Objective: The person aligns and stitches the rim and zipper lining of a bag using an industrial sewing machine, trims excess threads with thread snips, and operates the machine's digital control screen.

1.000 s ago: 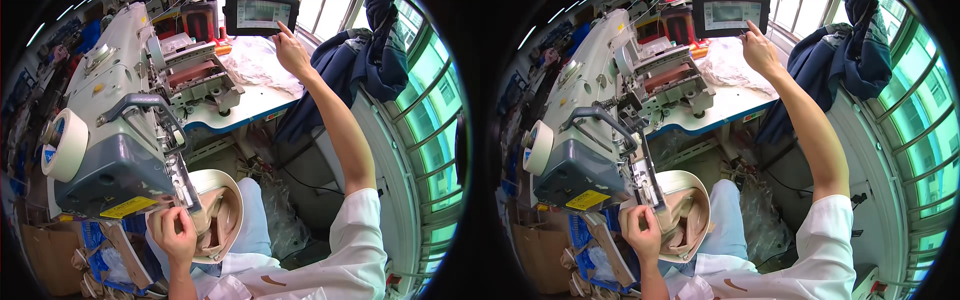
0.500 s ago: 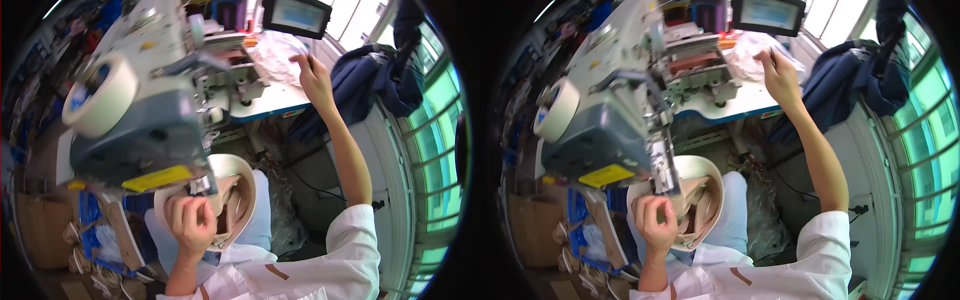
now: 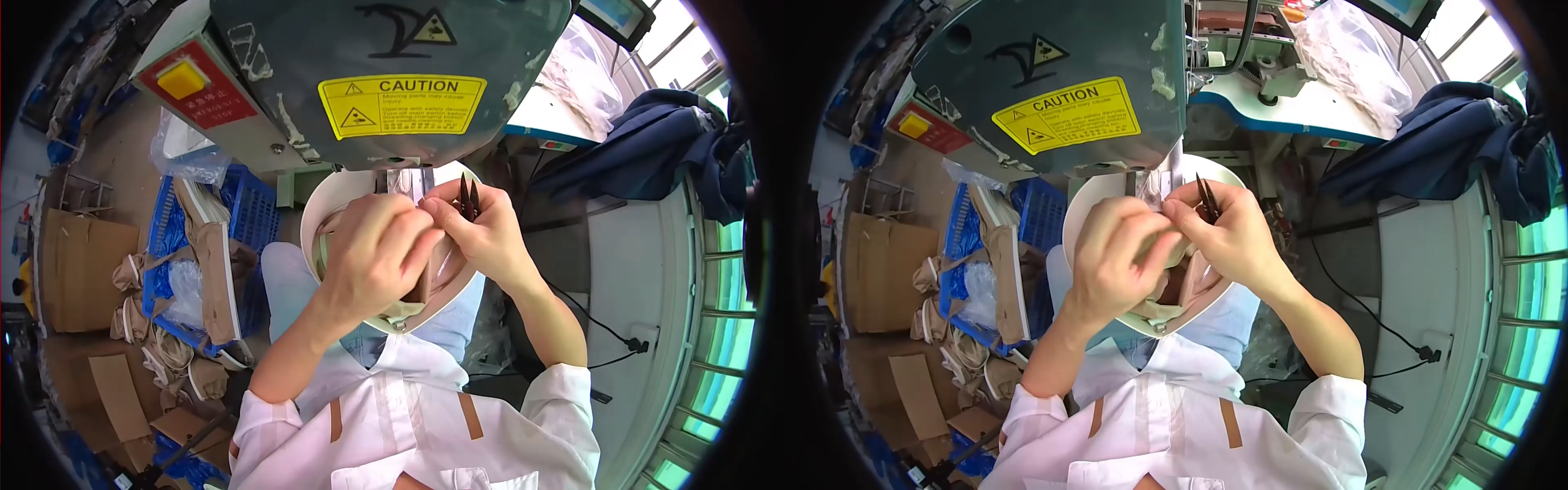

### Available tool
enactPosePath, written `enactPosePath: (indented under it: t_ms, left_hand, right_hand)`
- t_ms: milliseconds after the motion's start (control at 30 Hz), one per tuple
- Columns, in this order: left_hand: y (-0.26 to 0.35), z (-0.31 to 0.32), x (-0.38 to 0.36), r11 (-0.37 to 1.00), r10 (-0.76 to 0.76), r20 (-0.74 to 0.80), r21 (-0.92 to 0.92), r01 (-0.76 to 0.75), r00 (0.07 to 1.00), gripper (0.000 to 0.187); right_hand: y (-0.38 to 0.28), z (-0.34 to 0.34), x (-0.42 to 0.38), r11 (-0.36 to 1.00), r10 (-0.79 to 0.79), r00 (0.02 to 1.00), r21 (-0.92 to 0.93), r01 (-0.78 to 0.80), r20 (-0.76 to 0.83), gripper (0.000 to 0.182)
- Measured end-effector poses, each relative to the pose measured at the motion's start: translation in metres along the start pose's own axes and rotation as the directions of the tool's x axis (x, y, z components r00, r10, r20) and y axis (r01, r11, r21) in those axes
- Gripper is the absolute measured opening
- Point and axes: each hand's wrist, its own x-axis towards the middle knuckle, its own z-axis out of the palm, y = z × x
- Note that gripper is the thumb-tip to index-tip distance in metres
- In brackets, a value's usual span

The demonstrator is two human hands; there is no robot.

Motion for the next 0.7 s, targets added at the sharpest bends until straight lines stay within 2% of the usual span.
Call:
enactPosePath:
  t_ms: [33,67,133,200,300,400,467,600,700]
  left_hand:
    - [-0.003,-0.002,0.002,0.999,0.032,-0.051,0.024,-0.031,0.998,0.023]
    - [-0.006,-0.006,0.006,0.999,0.03,-0.048,0.021,-0.029,0.998,0.023]
    - [-0.013,-0.013,0.013,0.995,0.049,0.128,0.083,-0.06,0.991,0.027]
    - [-0.018,-0.012,0.015,0.991,0.09,0.134,0.087,-0.102,0.987,0.03]
    - [-0.023,-0.013,0.018,0.98,0.165,0.183,0.082,-0.183,0.969,0.026]
    - [-0.031,-0.01,0.016,0.986,0.161,0.191,0.019,-0.168,0.968,0.024]
    - [-0.036,-0.007,0.015,0.987,0.162,0.119,-0.02,-0.161,0.98,0.023]
    - [-0.034,-0.005,0.01,0.986,0.165,0.085,-0.014,-0.164,0.983,0.026]
    - [-0.032,-0.005,0.003,0.994,0.104,0.074,-0.035,-0.102,0.992,0.025]
  right_hand:
    - [0.001,-0.001,-0.001,0.997,-0.006,1.0,-0.073,0.006,0.002,0.012]
    - [0.001,-0.001,-0.003,0.997,-0.002,1.0,-0.072,0.002,0.0,0.012]
    - [-0.003,-0.001,-0.007,0.987,-0.017,1.0,-0.161,0.018,0.009,0.011]
    - [-0.004,-0.001,-0.01,0.98,-0.011,1.0,-0.201,0.012,0.007,0.01]
    - [-0.004,-0.002,-0.013,0.972,-0.016,1.0,-0.233,0.019,0.014,0.009]
    - [-0.004,-0.003,-0.014,0.976,-0.036,0.999,-0.215,0.04,0.022,0.008]
    - [-0.005,-0.005,-0.013,0.979,-0.043,0.999,-0.199,0.045,0.015,0.007]
    - [-0.001,-0.01,-0.012,0.98,-0.008,1.0,-0.198,0.011,0.015,0.007]
    - [0.006,-0.015,-0.012,0.981,-0.032,0.999,-0.193,0.03,-0.005,0.008]
